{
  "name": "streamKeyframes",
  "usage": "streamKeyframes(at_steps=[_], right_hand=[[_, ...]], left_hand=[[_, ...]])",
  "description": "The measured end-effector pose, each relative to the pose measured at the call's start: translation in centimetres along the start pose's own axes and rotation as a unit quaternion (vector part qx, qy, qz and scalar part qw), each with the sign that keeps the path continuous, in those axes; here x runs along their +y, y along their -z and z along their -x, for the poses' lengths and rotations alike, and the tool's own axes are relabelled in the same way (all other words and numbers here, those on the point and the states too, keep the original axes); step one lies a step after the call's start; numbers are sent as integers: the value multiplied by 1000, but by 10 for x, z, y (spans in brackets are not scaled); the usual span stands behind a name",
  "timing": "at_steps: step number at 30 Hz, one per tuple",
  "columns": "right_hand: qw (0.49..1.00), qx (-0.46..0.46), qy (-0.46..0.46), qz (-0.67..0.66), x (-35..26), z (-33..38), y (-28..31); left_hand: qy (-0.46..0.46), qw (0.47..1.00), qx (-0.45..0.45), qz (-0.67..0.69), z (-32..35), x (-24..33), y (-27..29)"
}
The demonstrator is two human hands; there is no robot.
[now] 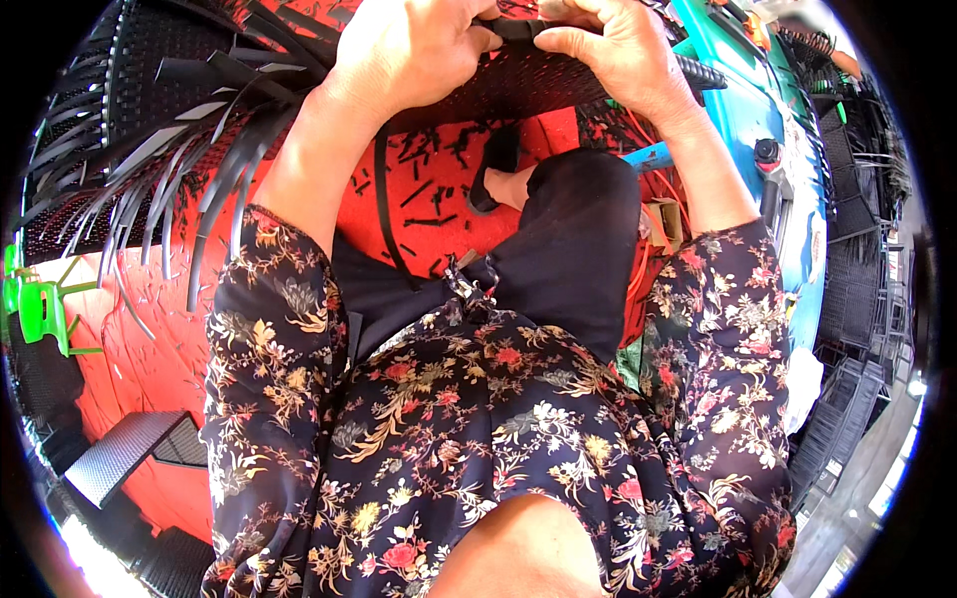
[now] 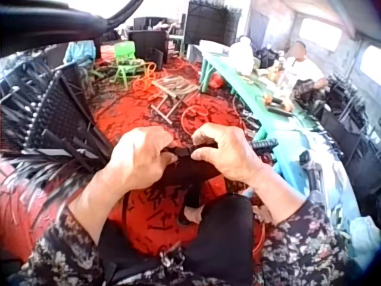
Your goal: The person weaves black plastic strips into the frame of a chair while seated on the floor. They use a pneumatic nail gun to secure the strips, a hammer to adjust them, and pliers to trim excess material. The process is repeated around the chair's edge.
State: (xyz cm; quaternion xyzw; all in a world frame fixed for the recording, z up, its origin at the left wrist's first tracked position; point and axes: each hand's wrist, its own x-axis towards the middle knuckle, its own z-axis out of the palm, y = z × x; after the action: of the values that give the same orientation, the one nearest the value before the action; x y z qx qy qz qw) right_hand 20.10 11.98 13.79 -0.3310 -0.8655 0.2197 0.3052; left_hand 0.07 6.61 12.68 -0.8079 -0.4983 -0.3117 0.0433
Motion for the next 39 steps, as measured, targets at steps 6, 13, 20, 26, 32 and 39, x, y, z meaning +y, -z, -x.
streamKeyframes(at_steps=[6, 13, 20, 26, 32, 39], right_hand=[[999, -47, -15, -22, -2, -9, 4], [991, -53, -31, -123, 6, -17, 16], [989, -117, -84, 10, -5, -32, 11], [989, -7, -63, -131, 15, -24, 22], [959, 248, -66, -117, 59, 59, 46], [939, 231, -227, 112, 86, 193, 78]], left_hand=[[-7, 998, 21, 50, -3, -2, -1], [20, 998, 7, 64, -10, -1, 4], [29, 998, 1, 63, -12, -2, 6], [71, 996, -39, 49, -18, -1, 7], [93, 990, -66, 86, -24, -5, 4], [25, 992, -53, 112, -11, -31, -7]])
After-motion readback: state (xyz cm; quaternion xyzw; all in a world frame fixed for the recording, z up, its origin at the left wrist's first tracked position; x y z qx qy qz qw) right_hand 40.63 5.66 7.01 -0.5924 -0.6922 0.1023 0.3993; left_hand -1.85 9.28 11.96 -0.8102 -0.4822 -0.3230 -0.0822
